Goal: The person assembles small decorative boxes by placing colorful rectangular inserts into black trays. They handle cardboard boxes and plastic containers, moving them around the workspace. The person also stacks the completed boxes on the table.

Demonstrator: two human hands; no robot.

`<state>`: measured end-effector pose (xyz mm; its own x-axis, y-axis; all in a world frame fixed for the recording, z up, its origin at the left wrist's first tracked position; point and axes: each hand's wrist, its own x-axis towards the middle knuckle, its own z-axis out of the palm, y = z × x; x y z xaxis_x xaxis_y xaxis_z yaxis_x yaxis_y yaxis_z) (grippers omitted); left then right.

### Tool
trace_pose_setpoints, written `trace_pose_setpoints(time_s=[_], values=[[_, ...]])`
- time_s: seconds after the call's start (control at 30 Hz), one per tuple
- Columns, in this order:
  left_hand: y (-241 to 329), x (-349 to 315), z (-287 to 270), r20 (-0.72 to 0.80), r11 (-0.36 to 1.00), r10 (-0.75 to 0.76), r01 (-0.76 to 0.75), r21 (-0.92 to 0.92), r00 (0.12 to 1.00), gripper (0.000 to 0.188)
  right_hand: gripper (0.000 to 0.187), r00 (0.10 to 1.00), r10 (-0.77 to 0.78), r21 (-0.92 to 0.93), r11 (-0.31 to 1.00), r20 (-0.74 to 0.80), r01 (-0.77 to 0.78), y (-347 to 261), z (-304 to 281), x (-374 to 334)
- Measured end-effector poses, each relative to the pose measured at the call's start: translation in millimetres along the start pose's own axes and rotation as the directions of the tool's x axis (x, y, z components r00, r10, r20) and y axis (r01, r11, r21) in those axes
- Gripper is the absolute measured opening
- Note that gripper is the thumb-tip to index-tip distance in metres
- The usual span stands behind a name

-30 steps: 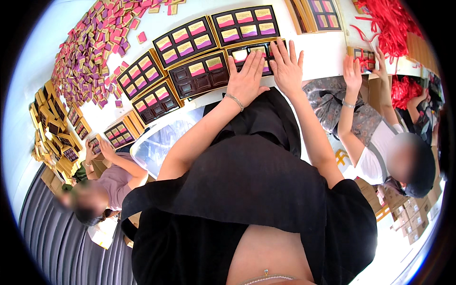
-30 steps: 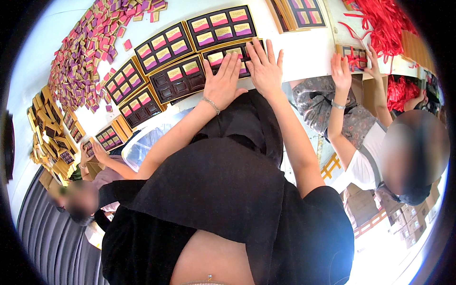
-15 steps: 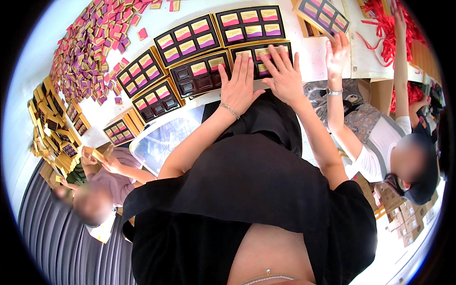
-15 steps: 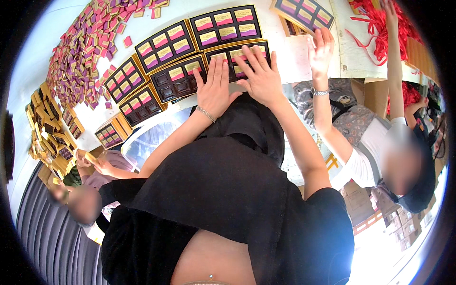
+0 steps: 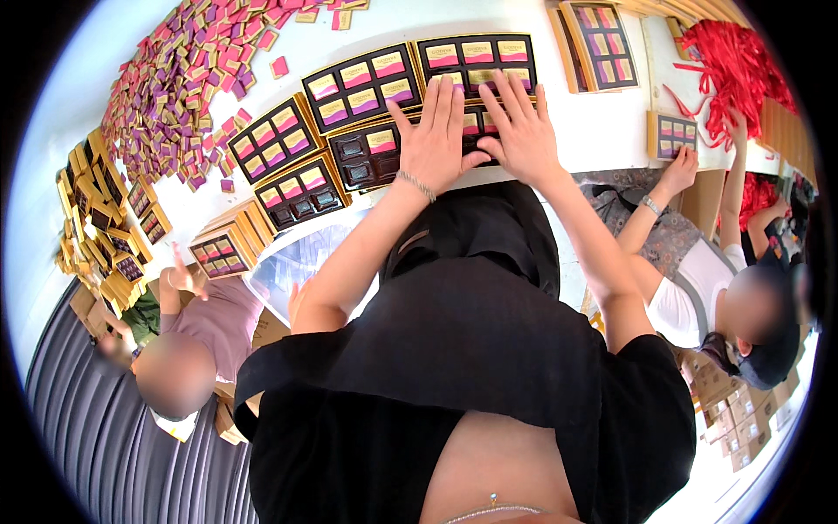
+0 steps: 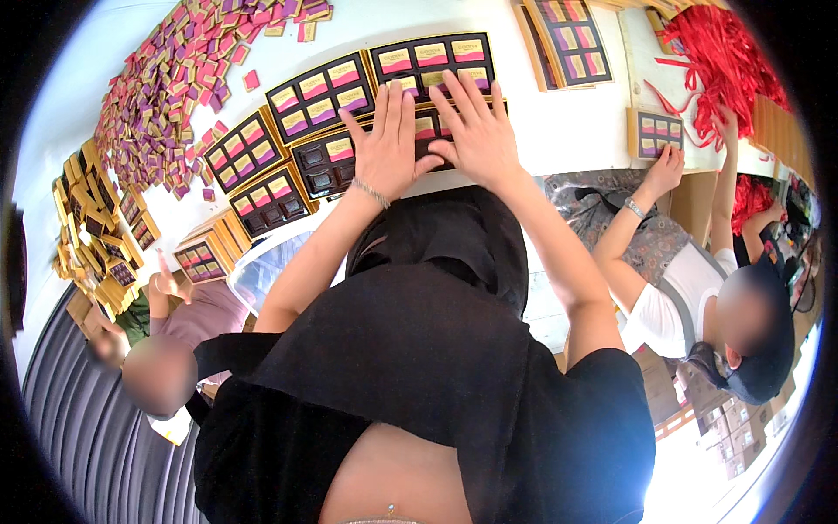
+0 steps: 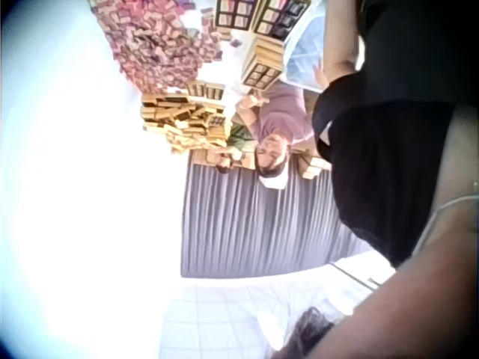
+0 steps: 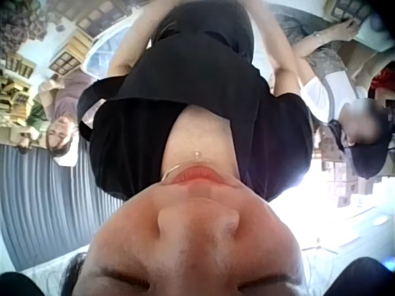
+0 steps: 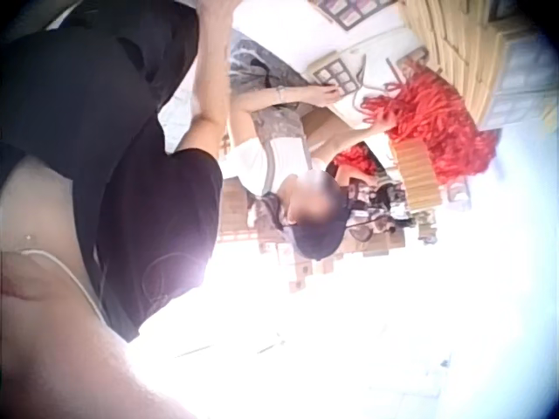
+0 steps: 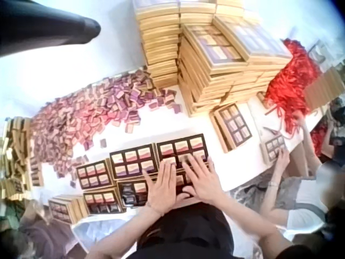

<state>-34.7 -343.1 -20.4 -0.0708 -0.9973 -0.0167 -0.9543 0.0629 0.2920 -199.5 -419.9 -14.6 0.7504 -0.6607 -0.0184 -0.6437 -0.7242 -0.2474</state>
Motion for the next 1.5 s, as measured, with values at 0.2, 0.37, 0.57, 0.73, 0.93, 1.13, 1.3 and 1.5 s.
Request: trace_pose_setpoints(time_s=[0.2,0.37,0.57,0.73,0.93,1.13,1.3,1.5], values=[[-12.9,13.8,1.7,0.172,0.999,0.000,-0.009,0.053,0.985,0.103,0.077,0.995,-0.077,-0.014,0.997,0.056,0.078,17.9,16.3,25.3],[-14.5,15.9,1.8,0.148,1.000,-0.003,-0.001,0.031,0.989,0.097,0.075,0.995,-0.066,0.011,0.998,0.081,0.065,19.2,17.9,26.5],[-17.2,17.3,-3.2,0.106,0.997,-0.008,0.016,-0.075,0.994,0.095,0.079,0.990,-0.057,0.071,0.996,0.129,0.048,18.2,9.9,30.6],[-117.5,95.1,-38.8,-0.228,0.955,-0.199,0.241,0.174,0.953,0.057,0.050,0.973,-0.012,0.288,0.954,-0.231,0.080,35.4,-26.3,104.3],[-242.6,181.7,5.5,0.052,0.999,-0.022,0.019,0.050,0.998,0.044,0.038,0.965,0.260,-0.044,0.965,0.031,-0.259,70.7,46.4,263.6],[-251.5,175.7,13.6,-0.071,0.967,-0.146,0.127,-0.222,0.987,0.027,0.037,0.918,0.396,-0.133,0.910,0.000,-0.393,80.8,85.3,268.4],[-230.1,160.0,-5.1,0.159,0.400,-0.459,0.363,-0.841,0.874,0.033,0.023,0.949,0.282,0.203,0.947,-0.142,-0.251,87.4,62.4,232.8],[-159.5,88.6,-63.3,0.346,0.017,-0.078,0.348,-0.937,0.935,0.026,0.024,0.858,0.256,0.895,-0.091,0.446,-0.438,44.7,-2.4,130.1]])
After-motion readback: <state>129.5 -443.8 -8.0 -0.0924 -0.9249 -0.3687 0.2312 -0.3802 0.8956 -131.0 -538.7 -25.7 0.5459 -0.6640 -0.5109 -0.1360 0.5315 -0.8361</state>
